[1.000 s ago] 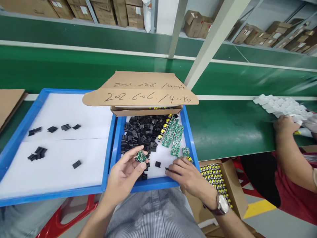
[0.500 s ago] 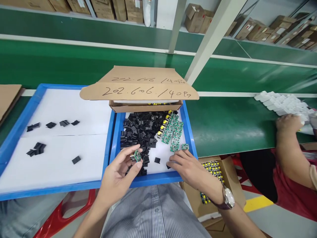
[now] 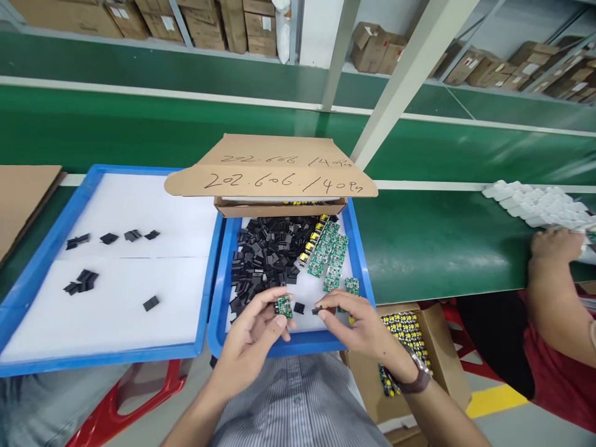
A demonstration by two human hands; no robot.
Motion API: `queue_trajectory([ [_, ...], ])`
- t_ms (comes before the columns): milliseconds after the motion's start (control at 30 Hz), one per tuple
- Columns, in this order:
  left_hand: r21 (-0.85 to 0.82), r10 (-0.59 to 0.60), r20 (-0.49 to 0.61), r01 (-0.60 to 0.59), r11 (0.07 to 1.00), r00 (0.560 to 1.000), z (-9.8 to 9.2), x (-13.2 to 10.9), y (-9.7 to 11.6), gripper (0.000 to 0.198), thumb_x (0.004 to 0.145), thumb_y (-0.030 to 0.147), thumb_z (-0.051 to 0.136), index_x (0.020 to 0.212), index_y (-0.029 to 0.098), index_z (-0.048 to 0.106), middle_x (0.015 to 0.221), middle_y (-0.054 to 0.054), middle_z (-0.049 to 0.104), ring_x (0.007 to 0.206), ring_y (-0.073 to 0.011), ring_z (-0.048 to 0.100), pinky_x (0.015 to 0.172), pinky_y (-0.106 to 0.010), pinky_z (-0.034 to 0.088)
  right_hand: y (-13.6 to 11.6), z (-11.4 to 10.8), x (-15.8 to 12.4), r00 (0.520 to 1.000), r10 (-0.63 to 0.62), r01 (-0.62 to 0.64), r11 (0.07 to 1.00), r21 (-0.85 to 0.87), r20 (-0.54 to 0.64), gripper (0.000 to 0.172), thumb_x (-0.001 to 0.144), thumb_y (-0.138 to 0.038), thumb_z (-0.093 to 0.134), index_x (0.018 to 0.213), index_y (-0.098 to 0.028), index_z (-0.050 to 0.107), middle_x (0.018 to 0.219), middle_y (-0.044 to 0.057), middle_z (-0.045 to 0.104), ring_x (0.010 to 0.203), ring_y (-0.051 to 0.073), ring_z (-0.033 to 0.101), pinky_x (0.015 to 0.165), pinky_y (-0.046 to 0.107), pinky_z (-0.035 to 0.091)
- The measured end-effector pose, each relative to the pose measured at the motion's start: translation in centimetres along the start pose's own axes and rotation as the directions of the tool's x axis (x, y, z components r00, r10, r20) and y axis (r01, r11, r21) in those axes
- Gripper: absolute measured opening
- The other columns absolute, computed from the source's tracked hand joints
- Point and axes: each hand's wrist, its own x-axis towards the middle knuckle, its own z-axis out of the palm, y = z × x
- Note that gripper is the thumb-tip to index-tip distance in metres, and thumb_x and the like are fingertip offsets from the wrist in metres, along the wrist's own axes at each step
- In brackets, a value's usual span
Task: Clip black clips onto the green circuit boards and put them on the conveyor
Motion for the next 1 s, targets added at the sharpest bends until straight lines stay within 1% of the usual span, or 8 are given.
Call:
queue_trajectory([
  [67,-0.034,-0.025,0.042,0.026,0.999,0.999,0.5,0.0,-0.2,0.035,0.102,0.033,0.057,0.136,0.025,0.060,0.096,-0.006,0.073,0.079,-0.0169,0.070,0.081,-0.033,0.059,-0.2,0.7,0.0,0.990,0.104,-0.090,0.985,0.150,-0.091,0.008,0.095,-0.026,0.066,0.099,-0.022,0.072,0.090,0.003,0.077,0.083,0.018,0.071,0.076,0.032,0.058],
  [200,-0.088,-0.013,0.070,0.019,0.996,0.997,1.2,0.1,-0.3,0.035,0.103,0.035,0.055,0.137,0.028,0.061,0.122,-0.008,0.069,0.081,-0.0164,0.070,0.079,-0.033,0.059,-0.3,1.8,0.1,0.970,0.204,-0.150,0.930,0.335,-0.131,0.011,0.093,-0.030,0.070,0.099,-0.021,0.074,0.089,0.004,0.078,0.076,0.017,0.071,0.071,0.031,0.060],
  [333,-0.070,-0.014,0.027,0.016,0.997,1.000,0.6,0.1,-0.5,0.038,0.104,0.035,0.054,0.141,0.027,0.058,0.101,-0.006,0.073,0.083,-0.0189,0.070,0.084,-0.035,0.058,-0.2,2.0,0.1,0.958,0.231,-0.163,0.925,0.342,-0.170,0.012,0.092,-0.030,0.070,0.099,-0.021,0.075,0.091,0.004,0.078,0.076,0.017,0.071,0.069,0.031,0.060],
  [433,-0.072,0.009,-0.068,-0.014,0.997,0.998,-0.6,0.1,-0.5,0.038,0.103,0.035,0.054,0.140,0.026,0.058,0.107,-0.008,0.073,0.087,-0.0206,0.070,0.083,-0.036,0.058,-0.2,1.5,0.1,0.962,0.201,-0.154,0.959,0.239,-0.185,0.011,0.095,-0.029,0.067,0.100,-0.022,0.074,0.091,0.005,0.077,0.079,0.018,0.071,0.072,0.032,0.059],
  [533,-0.055,0.045,-0.159,-0.054,0.997,0.986,-1.7,0.1,-0.2,0.033,0.102,0.035,0.058,0.133,0.026,0.062,0.118,-0.009,0.070,0.092,-0.0208,0.071,0.083,-0.034,0.058,-0.2,0.9,-0.2,0.986,0.046,-0.042,0.999,0.025,-0.163,0.012,0.098,-0.024,0.063,0.105,-0.022,0.073,0.098,0.007,0.076,0.089,0.021,0.071,0.080,0.036,0.059],
  [700,0.031,0.063,-0.170,-0.059,0.998,0.983,-1.8,-0.1,0.7,0.036,0.093,0.033,0.071,0.127,0.025,0.065,0.117,-0.008,0.068,0.085,-0.0180,0.071,0.080,-0.032,0.062,0.5,0.5,-1.3,0.965,-0.198,0.257,0.847,-0.465,0.173,0.024,0.099,-0.012,0.058,0.117,-0.022,0.070,0.115,0.010,0.073,0.107,0.027,0.065,0.090,0.045,0.054],
  [833,0.074,0.095,-0.141,-0.085,0.994,0.985,-1.4,-0.1,1.1,0.034,0.091,0.033,0.072,0.124,0.024,0.069,0.118,-0.009,0.065,0.089,-0.0185,0.069,0.076,-0.029,0.062,1.2,0.1,-1.7,0.908,-0.192,0.374,0.770,-0.517,0.371,0.023,0.095,-0.009,0.063,0.111,-0.023,0.070,0.123,0.006,0.073,0.119,0.028,0.060,0.097,0.045,0.049],
  [1000,0.104,0.126,-0.133,-0.113,0.988,0.983,-1.4,0.0,1.3,0.030,0.093,0.030,0.070,0.123,0.026,0.071,0.119,-0.008,0.063,0.086,-0.0163,0.068,0.074,-0.027,0.062,0.8,0.4,-0.5,0.943,-0.164,0.307,0.769,-0.561,0.291,0.028,0.096,-0.007,0.058,0.121,-0.018,0.067,0.117,0.010,0.072,0.109,0.027,0.061,0.095,0.044,0.050],
])
